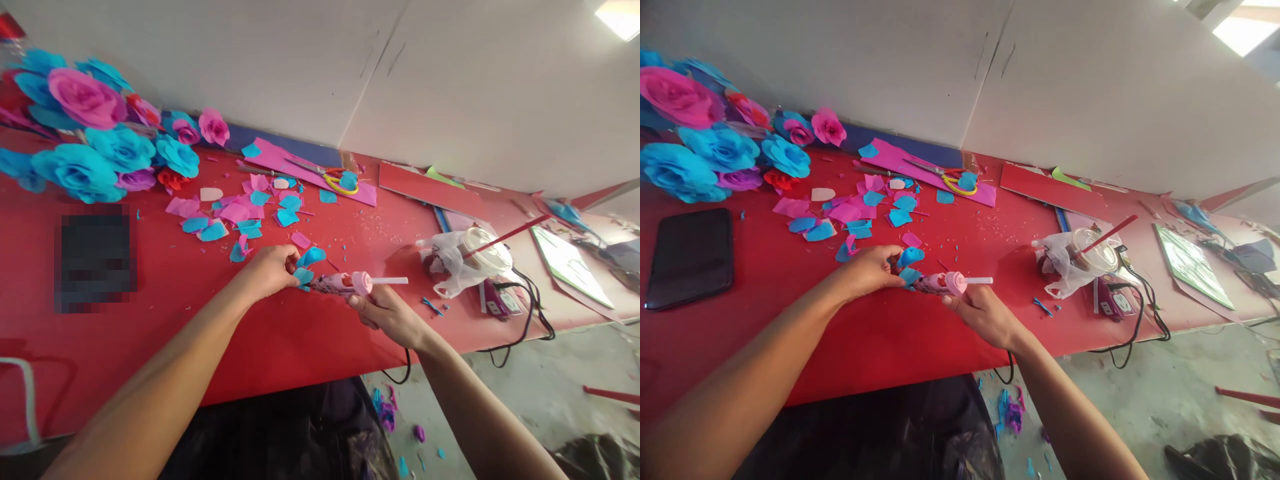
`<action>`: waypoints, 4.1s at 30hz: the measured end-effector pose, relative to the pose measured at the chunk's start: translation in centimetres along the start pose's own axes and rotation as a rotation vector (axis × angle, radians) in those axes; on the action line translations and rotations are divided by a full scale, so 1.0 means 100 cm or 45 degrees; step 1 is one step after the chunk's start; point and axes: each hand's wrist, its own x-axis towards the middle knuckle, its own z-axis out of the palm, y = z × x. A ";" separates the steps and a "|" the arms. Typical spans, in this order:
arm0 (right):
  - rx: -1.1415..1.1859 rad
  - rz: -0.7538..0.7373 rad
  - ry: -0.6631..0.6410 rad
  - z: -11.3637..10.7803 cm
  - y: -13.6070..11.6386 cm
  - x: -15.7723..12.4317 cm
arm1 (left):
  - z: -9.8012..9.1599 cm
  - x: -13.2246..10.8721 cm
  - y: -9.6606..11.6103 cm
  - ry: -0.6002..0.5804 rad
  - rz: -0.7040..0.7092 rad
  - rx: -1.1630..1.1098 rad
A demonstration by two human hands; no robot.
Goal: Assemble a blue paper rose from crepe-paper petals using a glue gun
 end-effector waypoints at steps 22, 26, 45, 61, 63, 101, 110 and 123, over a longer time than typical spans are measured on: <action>0.095 0.002 0.024 -0.011 -0.001 0.011 | 0.003 0.002 -0.003 -0.002 -0.007 -0.003; -0.011 0.044 0.047 -0.014 0.003 0.012 | 0.003 0.002 -0.002 0.002 -0.016 0.007; -0.483 -0.227 0.183 -0.012 -0.004 0.009 | 0.001 0.001 0.001 -0.031 -0.044 -0.029; -1.763 -0.583 -0.055 -0.048 0.006 0.004 | 0.002 0.002 -0.002 -0.011 -0.026 -0.017; -1.806 -0.364 0.124 -0.055 0.008 0.005 | 0.002 0.003 -0.003 -0.002 -0.015 -0.022; -0.552 -0.300 0.139 0.002 -0.081 0.104 | -0.024 -0.006 0.009 0.177 -0.058 -0.781; 0.807 -0.213 0.842 0.020 -0.055 0.123 | -0.023 0.001 0.005 0.391 0.083 -0.909; 1.376 -0.234 0.742 0.048 -0.058 0.121 | -0.005 0.008 0.008 0.294 0.035 -1.210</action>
